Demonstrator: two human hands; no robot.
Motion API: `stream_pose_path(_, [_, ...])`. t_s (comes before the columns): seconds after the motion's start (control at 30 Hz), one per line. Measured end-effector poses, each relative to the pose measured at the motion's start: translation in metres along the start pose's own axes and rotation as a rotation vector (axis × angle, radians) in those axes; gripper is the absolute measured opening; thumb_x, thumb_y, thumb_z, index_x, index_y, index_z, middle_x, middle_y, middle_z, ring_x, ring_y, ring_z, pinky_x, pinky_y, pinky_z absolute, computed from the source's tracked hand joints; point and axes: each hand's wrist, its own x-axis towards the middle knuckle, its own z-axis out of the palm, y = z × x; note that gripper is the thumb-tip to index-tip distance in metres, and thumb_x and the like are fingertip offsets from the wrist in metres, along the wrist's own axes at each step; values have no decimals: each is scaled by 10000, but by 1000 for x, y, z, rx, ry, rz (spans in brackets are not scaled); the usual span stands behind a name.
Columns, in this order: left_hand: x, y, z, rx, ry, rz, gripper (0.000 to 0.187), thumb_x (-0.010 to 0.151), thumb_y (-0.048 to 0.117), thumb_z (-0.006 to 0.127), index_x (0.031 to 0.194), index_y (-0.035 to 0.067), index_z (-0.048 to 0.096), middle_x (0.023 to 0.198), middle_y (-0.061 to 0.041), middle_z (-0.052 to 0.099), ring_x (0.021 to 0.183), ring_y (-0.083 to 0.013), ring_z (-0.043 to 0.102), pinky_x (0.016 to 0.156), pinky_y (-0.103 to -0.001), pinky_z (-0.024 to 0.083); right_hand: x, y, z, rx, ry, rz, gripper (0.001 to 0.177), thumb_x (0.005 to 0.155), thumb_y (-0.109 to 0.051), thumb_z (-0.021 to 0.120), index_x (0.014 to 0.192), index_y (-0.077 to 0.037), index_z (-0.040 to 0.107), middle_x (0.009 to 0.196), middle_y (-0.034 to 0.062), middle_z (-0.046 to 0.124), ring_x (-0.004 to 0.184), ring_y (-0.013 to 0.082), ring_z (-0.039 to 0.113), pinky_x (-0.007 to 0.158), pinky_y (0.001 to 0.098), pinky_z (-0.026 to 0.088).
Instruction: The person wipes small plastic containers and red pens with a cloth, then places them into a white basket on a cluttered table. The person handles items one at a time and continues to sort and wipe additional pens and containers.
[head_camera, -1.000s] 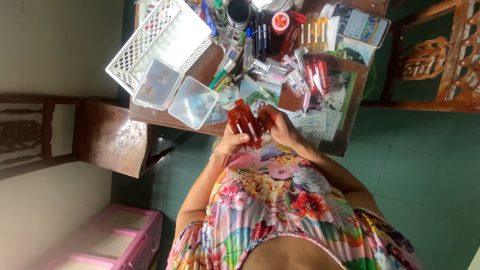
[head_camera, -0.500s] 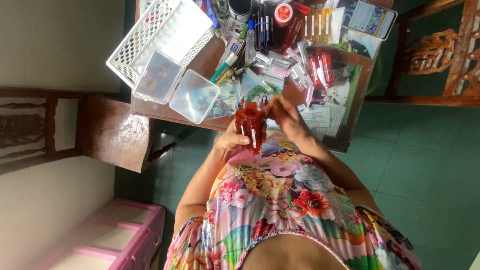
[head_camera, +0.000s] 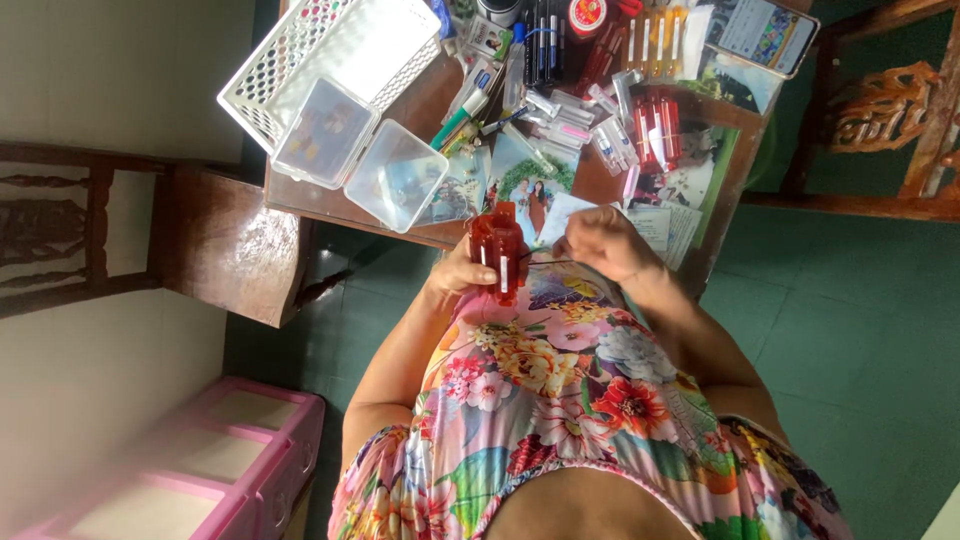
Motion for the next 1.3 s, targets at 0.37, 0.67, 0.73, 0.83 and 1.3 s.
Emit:
stream_pose_path(0.37, [0, 0, 15, 538, 251, -52, 481, 676, -20, 879, 1115, -7, 685, 855, -150, 722, 736, -215, 704, 693, -353, 608, 13, -32, 32, 274, -334, 100, 1569, 571, -864, 729, 1590, 102, 30, 827, 328, 714, 664, 349, 764, 581, 384, 652])
stream_pose_path(0.67, [20, 1, 32, 1482, 373, -643, 686, 607, 357, 864, 1200, 181, 568, 945, -156, 754, 926, -447, 733, 853, -575, 577, 26, -39, 23, -16, -521, 219, 1616, 544, -735, 847, 1602, 41, -97, 964, 375, 718, 819, 396, 778, 696, 460, 656])
stream_pose_path(0.73, [20, -8, 22, 1591, 345, -769, 697, 636, 452, 846, 1228, 223, 558, 967, -133, 760, 947, -425, 740, 879, -570, 582, 24, -35, 24, -48, -560, 203, 1631, 551, -662, 888, 1596, 45, -145, 954, 382, 715, 813, 411, 773, 694, 487, 661])
stream_pose_path(0.83, [19, -16, 22, 1583, 306, -838, 593, 712, 475, 813, 1143, 132, 592, 949, -165, 767, 938, -438, 747, 860, -571, 584, 17, -48, 52, -437, -532, 438, 1589, 487, -553, 943, 1645, -87, -40, 950, 296, 751, 767, 324, 765, 697, 442, 657])
stream_pose_path(1.3, [25, 11, 40, 665, 846, -104, 821, 649, -9, 861, 1371, -32, 472, 1263, -385, 615, 1226, -483, 586, 1056, -552, 505, 8, -36, 83, -1077, -388, -119, 702, 999, -329, 667, 1520, 39, 372, 1096, 308, 668, 871, 429, 717, 713, 524, 624])
